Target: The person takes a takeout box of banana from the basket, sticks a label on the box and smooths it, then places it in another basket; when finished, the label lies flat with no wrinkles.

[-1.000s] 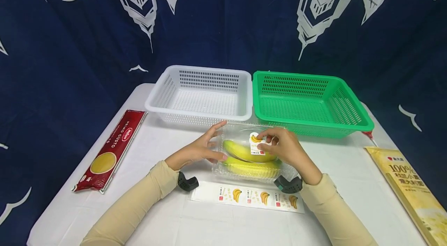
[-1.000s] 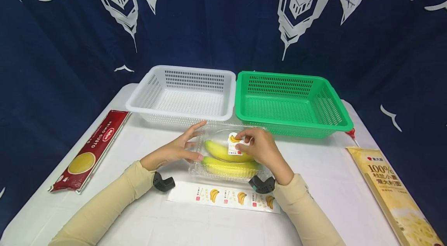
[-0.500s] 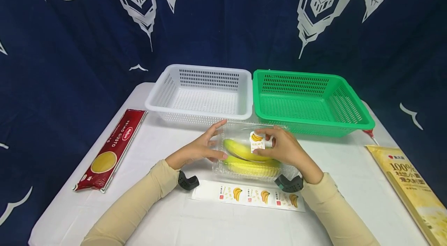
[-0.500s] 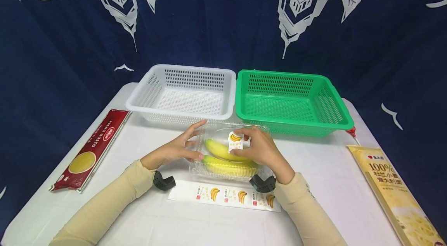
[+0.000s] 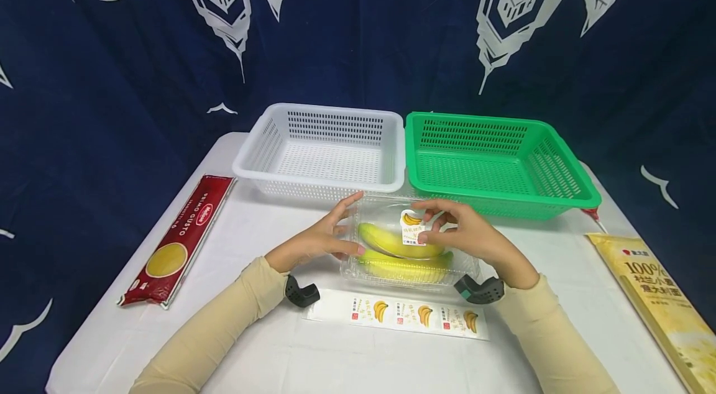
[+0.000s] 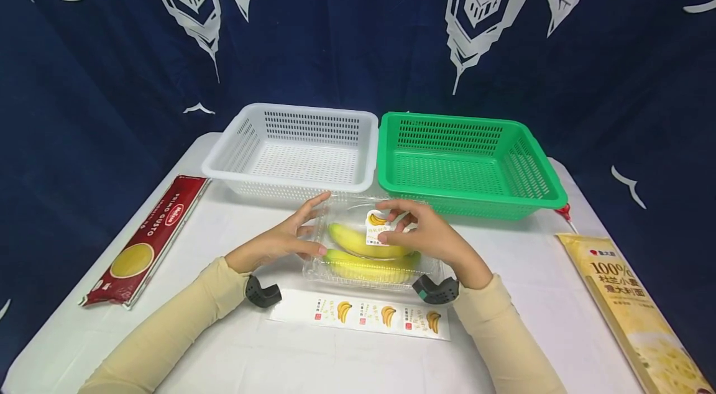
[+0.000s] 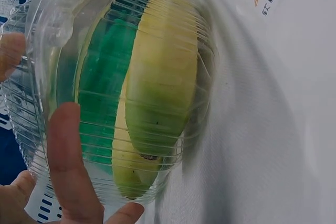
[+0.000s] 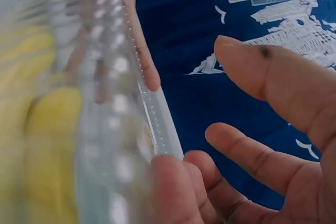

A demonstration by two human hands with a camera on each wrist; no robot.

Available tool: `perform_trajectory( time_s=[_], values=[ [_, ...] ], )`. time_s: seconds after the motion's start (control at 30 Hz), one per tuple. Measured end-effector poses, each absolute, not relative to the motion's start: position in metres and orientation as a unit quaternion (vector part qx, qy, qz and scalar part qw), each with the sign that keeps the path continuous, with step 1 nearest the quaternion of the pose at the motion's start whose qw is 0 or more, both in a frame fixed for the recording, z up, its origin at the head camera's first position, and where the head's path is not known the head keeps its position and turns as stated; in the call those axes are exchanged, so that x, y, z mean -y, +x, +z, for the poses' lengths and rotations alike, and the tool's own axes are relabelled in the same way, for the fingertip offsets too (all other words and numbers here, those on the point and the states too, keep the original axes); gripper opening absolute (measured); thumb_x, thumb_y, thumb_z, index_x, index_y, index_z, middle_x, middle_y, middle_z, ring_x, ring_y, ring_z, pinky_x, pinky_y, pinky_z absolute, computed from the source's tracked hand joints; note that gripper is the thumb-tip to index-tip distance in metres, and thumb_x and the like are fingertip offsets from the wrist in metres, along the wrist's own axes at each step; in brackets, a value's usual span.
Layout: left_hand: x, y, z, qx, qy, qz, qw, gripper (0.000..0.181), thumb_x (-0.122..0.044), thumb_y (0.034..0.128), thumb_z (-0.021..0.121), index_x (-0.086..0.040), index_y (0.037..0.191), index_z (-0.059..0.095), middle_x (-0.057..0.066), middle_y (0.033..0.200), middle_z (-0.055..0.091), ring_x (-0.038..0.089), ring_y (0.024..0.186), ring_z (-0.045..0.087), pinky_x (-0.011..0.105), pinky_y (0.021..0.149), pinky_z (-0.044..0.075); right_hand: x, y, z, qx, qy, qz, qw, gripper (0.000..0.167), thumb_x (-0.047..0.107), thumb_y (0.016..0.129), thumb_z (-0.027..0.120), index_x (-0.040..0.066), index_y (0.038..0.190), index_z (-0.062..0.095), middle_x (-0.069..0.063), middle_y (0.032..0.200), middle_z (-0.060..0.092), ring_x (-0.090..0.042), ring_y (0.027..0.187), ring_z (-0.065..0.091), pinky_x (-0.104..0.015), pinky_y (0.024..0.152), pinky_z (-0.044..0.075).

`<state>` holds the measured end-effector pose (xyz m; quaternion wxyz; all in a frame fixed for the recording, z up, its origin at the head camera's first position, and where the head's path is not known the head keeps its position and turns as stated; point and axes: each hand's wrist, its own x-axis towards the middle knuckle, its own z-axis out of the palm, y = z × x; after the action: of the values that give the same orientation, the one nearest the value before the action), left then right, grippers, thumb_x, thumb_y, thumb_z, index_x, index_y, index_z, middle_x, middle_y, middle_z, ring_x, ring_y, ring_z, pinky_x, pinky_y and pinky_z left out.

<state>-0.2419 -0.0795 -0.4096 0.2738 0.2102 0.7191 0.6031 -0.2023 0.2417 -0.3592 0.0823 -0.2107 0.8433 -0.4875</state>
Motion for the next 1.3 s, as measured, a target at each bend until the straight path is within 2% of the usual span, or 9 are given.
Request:
perform_trajectory(
  time_s=[0.23, 0.4, 0.5, 0.6, 0.73, 0.9, 1.0, 1.13, 1.3],
  values=[
    [0.079, -0.242, -0.409, -0.714, 0.21, 0.611, 0.271, 0.115, -0.007, 0.0891, 0.081, -0.036, 0.174, 0.009, 0.023, 0.178, 0.002, 0.062, 0.157, 0.014, 0.037, 0.074, 0.059, -0.25, -0.203, -0.354, -0.799, -0.238, -0.542, 0.106, 0.052, 0.002, 0.099, 0.075, -0.011, 0.146, 0.057, -0.014, 0.117, 0.065, -0.021, 0.097, 0.065, -0.027, 0.081, 0.058],
    [0.079, -0.242, -0.409, -0.713, 0.211, 0.612, 0.268, 0.115, -0.005, 0.089, 0.08, -0.035, 0.175, 0.009, 0.022, 0.179, 0.001, 0.062, 0.157, 0.012, 0.035, 0.072, 0.058, -0.258, -0.203, -0.351, -0.779, -0.248, -0.563, 0.12, 0.049, 0.001, 0.102, 0.07, -0.013, 0.147, 0.055, -0.013, 0.115, 0.067, -0.022, 0.096, 0.067, -0.032, 0.081, 0.062],
    [0.079, -0.242, -0.41, -0.709, 0.213, 0.616, 0.269, 0.115, -0.005, 0.0892, 0.08, -0.035, 0.175, 0.008, 0.022, 0.179, 0.001, 0.062, 0.158, 0.011, 0.035, 0.072, 0.058, -0.265, -0.204, -0.349, -0.771, -0.255, -0.571, 0.122, 0.044, 0.001, 0.104, 0.066, -0.008, 0.146, 0.058, -0.016, 0.114, 0.067, -0.024, 0.098, 0.067, -0.036, 0.082, 0.063],
    [0.079, -0.243, -0.411, -0.706, 0.212, 0.619, 0.271, 0.115, -0.006, 0.0895, 0.079, -0.035, 0.175, 0.008, 0.022, 0.179, 0.001, 0.061, 0.158, 0.011, 0.035, 0.071, 0.058, -0.274, -0.204, -0.347, -0.767, -0.261, -0.574, 0.117, 0.04, -0.001, 0.105, 0.063, 0.003, 0.145, 0.063, -0.017, 0.115, 0.068, -0.024, 0.098, 0.068, -0.036, 0.081, 0.063],
    [0.079, -0.242, -0.412, -0.707, 0.211, 0.619, 0.27, 0.115, -0.006, 0.0896, 0.079, -0.035, 0.175, 0.008, 0.022, 0.179, 0.001, 0.062, 0.158, 0.012, 0.035, 0.071, 0.058, -0.287, -0.204, -0.344, -0.771, -0.251, -0.576, 0.103, 0.041, -0.001, 0.107, 0.061, 0.016, 0.142, 0.067, -0.012, 0.117, 0.07, -0.021, 0.095, 0.067, -0.034, 0.08, 0.062],
    [0.078, -0.242, -0.412, -0.707, 0.211, 0.62, 0.268, 0.113, -0.007, 0.0906, 0.079, -0.035, 0.175, 0.009, 0.022, 0.179, 0.001, 0.061, 0.158, 0.012, 0.036, 0.072, 0.059, -0.306, -0.205, -0.341, -0.762, -0.238, -0.598, 0.074, 0.044, -0.004, 0.108, 0.057, 0.023, 0.141, 0.068, -0.006, 0.118, 0.072, -0.02, 0.095, 0.068, -0.03, 0.081, 0.061],
    [0.078, -0.242, -0.413, -0.706, 0.21, 0.621, 0.267, 0.112, -0.007, 0.0911, 0.079, -0.036, 0.174, 0.009, 0.021, 0.179, 0.001, 0.06, 0.158, 0.012, 0.037, 0.072, 0.059, -0.319, -0.205, -0.339, -0.743, -0.234, -0.625, 0.047, 0.046, -0.008, 0.108, 0.054, 0.021, 0.14, 0.069, -0.004, 0.118, 0.073, -0.018, 0.096, 0.07, -0.027, 0.081, 0.061],
    [0.077, -0.241, -0.413, -0.711, 0.205, 0.618, 0.263, 0.113, -0.007, 0.0903, 0.08, -0.037, 0.174, 0.011, 0.022, 0.179, 0.002, 0.061, 0.158, 0.015, 0.037, 0.072, 0.058, -0.338, -0.204, -0.339, -0.708, -0.223, -0.671, 0.004, 0.044, -0.011, 0.108, 0.05, 0.014, 0.138, 0.071, -0.003, 0.115, 0.072, -0.015, 0.093, 0.07, -0.026, 0.081, 0.062],
    [0.077, -0.24, -0.414, -0.71, 0.207, 0.619, 0.265, 0.112, -0.007, 0.0908, 0.078, -0.035, 0.175, 0.01, 0.023, 0.178, -0.001, 0.06, 0.157, 0.016, 0.037, 0.073, 0.057, -0.359, -0.2, -0.339, -0.673, -0.178, -0.714, -0.074, 0.038, -0.01, 0.108, 0.053, 0.007, 0.137, 0.07, -0.003, 0.112, 0.071, -0.016, 0.09, 0.07, -0.026, 0.08, 0.062]
  ],
)
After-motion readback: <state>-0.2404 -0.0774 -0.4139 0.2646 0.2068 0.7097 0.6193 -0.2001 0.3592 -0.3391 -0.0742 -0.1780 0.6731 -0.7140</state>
